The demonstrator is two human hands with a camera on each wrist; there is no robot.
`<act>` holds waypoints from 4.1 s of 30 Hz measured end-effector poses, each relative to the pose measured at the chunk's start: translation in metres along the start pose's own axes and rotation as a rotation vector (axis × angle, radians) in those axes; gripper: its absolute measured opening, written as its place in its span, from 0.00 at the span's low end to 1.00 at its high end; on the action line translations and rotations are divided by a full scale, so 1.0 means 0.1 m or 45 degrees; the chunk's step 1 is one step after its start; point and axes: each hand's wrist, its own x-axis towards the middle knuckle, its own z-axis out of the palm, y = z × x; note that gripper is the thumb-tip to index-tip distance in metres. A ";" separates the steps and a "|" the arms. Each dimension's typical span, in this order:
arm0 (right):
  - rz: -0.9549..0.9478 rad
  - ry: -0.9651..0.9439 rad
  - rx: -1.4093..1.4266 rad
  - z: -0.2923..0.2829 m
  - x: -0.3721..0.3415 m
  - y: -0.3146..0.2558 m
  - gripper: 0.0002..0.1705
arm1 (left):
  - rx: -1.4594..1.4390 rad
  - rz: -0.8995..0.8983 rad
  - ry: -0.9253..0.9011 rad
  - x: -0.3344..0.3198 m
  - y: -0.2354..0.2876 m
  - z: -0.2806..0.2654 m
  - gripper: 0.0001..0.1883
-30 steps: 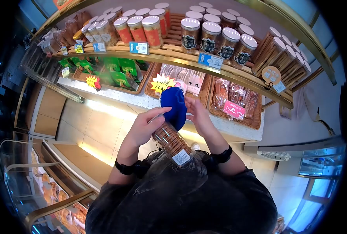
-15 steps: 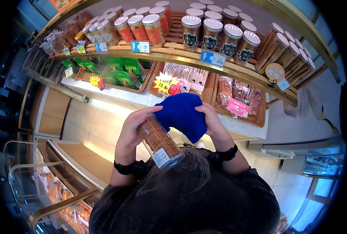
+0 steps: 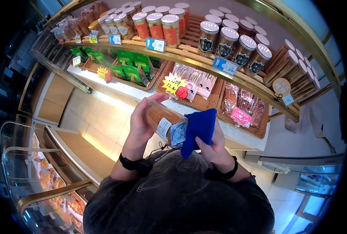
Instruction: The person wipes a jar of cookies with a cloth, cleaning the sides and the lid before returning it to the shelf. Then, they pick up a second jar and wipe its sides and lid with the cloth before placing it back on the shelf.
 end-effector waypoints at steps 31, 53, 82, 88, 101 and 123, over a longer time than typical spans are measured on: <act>-0.242 -0.093 -0.343 0.07 0.18 -0.06 0.12 | 0.196 0.615 0.237 -0.09 -0.12 -0.13 0.16; 0.321 0.196 0.216 0.14 0.27 0.24 0.21 | 1.410 1.616 -0.020 -0.28 0.06 0.12 0.19; 0.460 -0.198 0.549 -0.30 0.14 -0.16 0.16 | 1.086 1.381 -0.584 -0.06 0.13 0.32 0.23; 0.349 -0.130 0.944 -0.32 0.21 0.00 0.32 | 0.923 1.403 -0.481 -0.04 0.12 0.24 0.23; -0.103 -0.190 0.146 -0.35 0.21 -0.07 0.50 | 0.916 1.148 -0.280 -0.10 0.08 0.37 0.18; -0.493 -0.217 -0.737 0.15 0.06 0.21 0.30 | -0.171 0.340 -0.022 0.01 -0.49 0.27 0.36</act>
